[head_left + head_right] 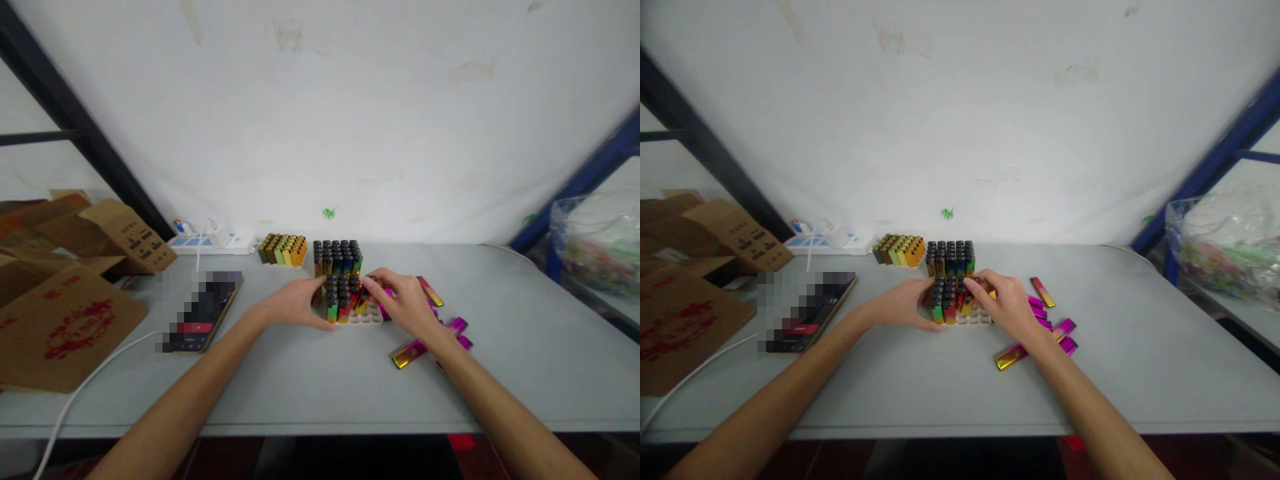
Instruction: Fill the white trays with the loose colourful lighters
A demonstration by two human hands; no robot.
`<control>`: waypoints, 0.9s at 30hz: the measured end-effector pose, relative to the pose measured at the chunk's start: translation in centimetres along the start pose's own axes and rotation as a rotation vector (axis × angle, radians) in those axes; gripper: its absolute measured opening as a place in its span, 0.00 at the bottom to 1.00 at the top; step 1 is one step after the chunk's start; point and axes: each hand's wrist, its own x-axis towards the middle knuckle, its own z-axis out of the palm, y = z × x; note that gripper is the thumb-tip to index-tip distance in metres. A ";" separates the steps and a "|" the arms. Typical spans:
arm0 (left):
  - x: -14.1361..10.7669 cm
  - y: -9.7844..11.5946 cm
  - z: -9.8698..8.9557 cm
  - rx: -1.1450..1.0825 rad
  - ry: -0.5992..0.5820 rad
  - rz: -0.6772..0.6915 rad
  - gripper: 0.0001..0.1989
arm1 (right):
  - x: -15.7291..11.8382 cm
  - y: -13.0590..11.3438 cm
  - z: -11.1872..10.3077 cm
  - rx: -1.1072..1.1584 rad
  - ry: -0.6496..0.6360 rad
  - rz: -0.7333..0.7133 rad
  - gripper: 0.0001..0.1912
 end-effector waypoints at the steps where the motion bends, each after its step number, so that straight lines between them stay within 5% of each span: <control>1: 0.0 0.0 0.0 -0.002 0.001 0.000 0.38 | 0.0 0.2 0.1 -0.020 -0.022 -0.010 0.23; 13: 0.0 0.1 0.0 0.012 0.003 0.005 0.37 | -0.1 1.2 -0.2 -0.012 -0.227 -0.094 0.21; 27: 0.0 0.0 0.0 0.030 -0.012 -0.034 0.37 | -0.1 1.1 0.1 -0.155 -0.240 -0.125 0.12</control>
